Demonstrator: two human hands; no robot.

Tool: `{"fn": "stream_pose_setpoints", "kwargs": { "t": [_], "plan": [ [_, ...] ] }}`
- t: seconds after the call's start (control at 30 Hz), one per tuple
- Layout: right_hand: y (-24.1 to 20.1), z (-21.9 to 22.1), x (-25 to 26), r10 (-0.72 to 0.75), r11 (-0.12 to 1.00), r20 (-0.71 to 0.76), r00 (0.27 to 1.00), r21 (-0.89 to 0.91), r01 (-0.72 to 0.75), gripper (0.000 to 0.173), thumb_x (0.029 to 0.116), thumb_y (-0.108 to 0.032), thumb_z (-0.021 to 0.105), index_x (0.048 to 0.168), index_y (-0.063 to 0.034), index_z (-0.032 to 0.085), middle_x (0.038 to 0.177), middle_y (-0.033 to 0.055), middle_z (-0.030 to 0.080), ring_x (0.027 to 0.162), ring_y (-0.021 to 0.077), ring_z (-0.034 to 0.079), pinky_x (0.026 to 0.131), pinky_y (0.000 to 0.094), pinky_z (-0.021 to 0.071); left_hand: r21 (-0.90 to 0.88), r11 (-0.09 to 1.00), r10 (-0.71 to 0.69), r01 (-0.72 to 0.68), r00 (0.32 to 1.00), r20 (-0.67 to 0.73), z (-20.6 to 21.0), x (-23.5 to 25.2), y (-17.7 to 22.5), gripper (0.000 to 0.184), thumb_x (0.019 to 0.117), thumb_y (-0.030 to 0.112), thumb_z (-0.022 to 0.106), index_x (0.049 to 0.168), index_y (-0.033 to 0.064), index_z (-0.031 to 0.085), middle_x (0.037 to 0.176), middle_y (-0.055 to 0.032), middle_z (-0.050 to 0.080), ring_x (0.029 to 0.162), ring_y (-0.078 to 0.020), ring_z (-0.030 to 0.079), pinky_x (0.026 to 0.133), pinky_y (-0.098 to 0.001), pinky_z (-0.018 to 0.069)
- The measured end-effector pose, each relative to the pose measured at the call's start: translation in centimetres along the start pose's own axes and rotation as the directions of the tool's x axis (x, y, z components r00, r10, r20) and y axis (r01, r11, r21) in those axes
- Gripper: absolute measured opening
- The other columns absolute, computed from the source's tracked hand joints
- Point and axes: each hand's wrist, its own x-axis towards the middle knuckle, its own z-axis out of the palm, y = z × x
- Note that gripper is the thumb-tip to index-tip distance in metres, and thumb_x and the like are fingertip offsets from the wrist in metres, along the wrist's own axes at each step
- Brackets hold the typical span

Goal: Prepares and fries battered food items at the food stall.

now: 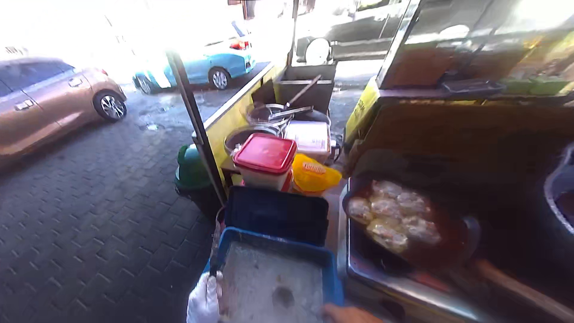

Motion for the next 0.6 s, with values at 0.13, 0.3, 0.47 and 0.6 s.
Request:
{"fn": "stream_pose_setpoints", "kwargs": {
  "t": [0.13,0.3,0.47,0.6],
  "plan": [
    [-3.1,0.4,3.3,0.083,0.995,0.051,0.995,-0.065,-0.080,0.038,0.1080,-0.030,0.039,0.137,-0.0172,0.059,0.107,0.0184,0.072,0.102,0.0403,0.071,0.085,0.0627,0.0560,-0.140,0.989,0.037,-0.043,0.998,-0.044,0.0,0.6,-2.3,0.040,0.1095,0.027,0.038,0.117,0.0017,0.068,0.075,0.0034,0.066,0.061,-0.0072,0.061,0.058,-0.0255,0.0560],
    [-7.5,1.6,8.3,0.111,0.989,0.069,0.991,-0.105,-0.103,0.037,0.1073,-0.026,0.037,0.135,-0.0137,0.059,0.108,0.0182,0.071,0.104,0.0394,0.070,0.084,0.0608,0.0561,-0.341,0.938,0.049,-0.066,0.997,-0.057,-0.3,1.0,-3.7,0.036,0.1090,0.021,0.039,0.118,-0.0013,0.065,0.071,0.0032,0.061,0.057,-0.0073,0.055,0.054,-0.0232,0.0510],
    [-12.5,3.5,12.7,0.099,0.993,0.116,0.988,-0.068,-0.092,0.034,0.1030,-0.019,0.046,0.132,-0.0084,0.060,0.113,0.0209,0.069,0.107,0.0412,0.069,0.085,0.0631,0.0556,-0.494,0.869,-0.017,-0.028,0.996,-0.087,-0.9,1.7,-3.5,0.038,0.1104,0.026,0.037,0.119,0.0003,0.064,0.068,0.0048,0.059,0.052,-0.0056,0.052,0.048,-0.0196,0.0477],
    [-16.6,4.8,14.6,0.154,0.982,0.118,0.981,-0.128,-0.138,0.032,0.0995,-0.006,0.050,0.130,-0.0006,0.057,0.117,0.0230,0.068,0.106,0.0422,0.069,0.084,0.0606,0.0570,-0.545,0.838,-0.026,-0.020,0.997,-0.077,-0.9,1.7,-3.8,0.039,0.1109,0.027,0.036,0.120,0.0001,0.063,0.067,0.0041,0.059,0.050,-0.0064,0.052,0.047,-0.0201,0.0482]
  ]
}}
